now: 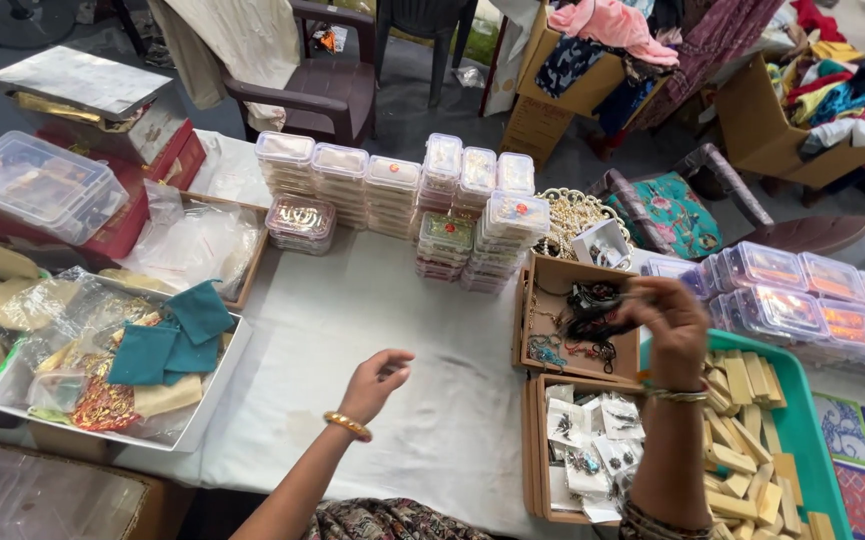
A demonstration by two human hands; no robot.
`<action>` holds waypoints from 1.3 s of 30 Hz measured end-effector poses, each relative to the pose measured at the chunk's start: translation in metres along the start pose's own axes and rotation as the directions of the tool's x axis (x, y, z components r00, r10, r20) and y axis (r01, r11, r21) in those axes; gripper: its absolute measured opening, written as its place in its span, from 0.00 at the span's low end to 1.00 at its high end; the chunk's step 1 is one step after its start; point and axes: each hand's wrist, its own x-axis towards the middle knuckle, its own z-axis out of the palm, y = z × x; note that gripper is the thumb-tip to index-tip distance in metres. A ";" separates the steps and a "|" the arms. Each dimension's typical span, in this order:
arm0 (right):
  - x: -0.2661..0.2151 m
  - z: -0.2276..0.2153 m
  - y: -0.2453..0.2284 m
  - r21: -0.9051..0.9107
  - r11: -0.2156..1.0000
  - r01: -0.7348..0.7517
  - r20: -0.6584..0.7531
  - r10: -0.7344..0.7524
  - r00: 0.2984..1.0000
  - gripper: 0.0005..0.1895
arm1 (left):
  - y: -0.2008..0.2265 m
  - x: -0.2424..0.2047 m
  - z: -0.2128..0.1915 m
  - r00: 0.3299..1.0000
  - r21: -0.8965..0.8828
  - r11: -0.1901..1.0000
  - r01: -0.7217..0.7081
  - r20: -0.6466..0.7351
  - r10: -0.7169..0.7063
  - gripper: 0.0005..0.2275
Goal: The person repeatedly picks small jewelry items from a cardboard box, places them into clear plastic bags, wraps them in decorative paper, and then places them into small plastic containers. The person handles multiple items one at a time throughout the clip.
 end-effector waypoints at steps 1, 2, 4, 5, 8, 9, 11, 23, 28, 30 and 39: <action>-0.004 0.016 0.004 0.000 1.000 0.003 0.007 -0.003 1.000 0.12 | 0.022 -0.002 0.004 1.000 -0.005 1.000 -0.002 -0.006 0.002 0.13; -0.010 0.033 0.009 -0.009 0.998 -0.063 0.142 0.064 0.988 0.14 | 0.043 -0.005 0.007 0.991 -0.057 0.990 -0.132 0.019 0.133 0.13; -0.027 0.072 0.014 -0.028 0.992 -0.126 0.268 0.129 0.955 0.15 | 0.081 -0.014 0.011 0.963 -0.111 0.959 -0.259 0.041 0.265 0.13; -0.037 0.096 0.015 -0.112 0.993 -0.039 0.351 0.076 0.933 0.14 | 0.097 -0.020 0.013 0.914 -0.101 0.916 -0.388 0.082 0.396 0.16; -0.059 0.142 0.024 -0.210 0.974 0.082 0.426 0.016 0.905 0.13 | 0.097 -0.020 0.013 0.829 -0.123 0.856 -0.502 0.214 0.516 0.17; -0.065 0.154 0.028 -0.231 0.967 0.105 0.429 0.005 0.903 0.13 | 0.089 -0.018 0.012 0.811 -0.149 0.861 -0.486 0.289 0.508 0.14; -0.069 0.164 0.045 -0.110 0.991 -0.071 0.413 0.111 0.904 0.14 | 0.071 -0.010 -0.004 0.872 -0.208 0.927 -0.312 0.324 0.366 0.11; -0.142 0.266 0.170 0.138 0.738 -0.661 0.597 0.471 0.650 0.16 | 0.091 -0.012 -0.089 0.955 -0.938 0.336 -0.090 0.015 0.297 0.14; -0.134 0.288 0.118 0.216 0.778 -0.590 0.430 0.467 0.773 0.12 | 0.056 0.000 -0.099 0.964 -0.852 0.461 -0.248 -0.171 0.203 0.23; -0.130 0.290 0.109 0.226 0.817 -0.531 0.431 0.405 0.806 0.07 | 0.043 0.005 -0.098 0.957 -0.816 0.513 -0.268 -0.166 0.236 0.26; -0.127 0.304 0.080 -0.284 0.937 -0.201 0.243 0.273 0.931 0.16 | 0.039 -0.003 -0.113 0.924 -0.056 0.964 -0.260 0.274 0.265 0.21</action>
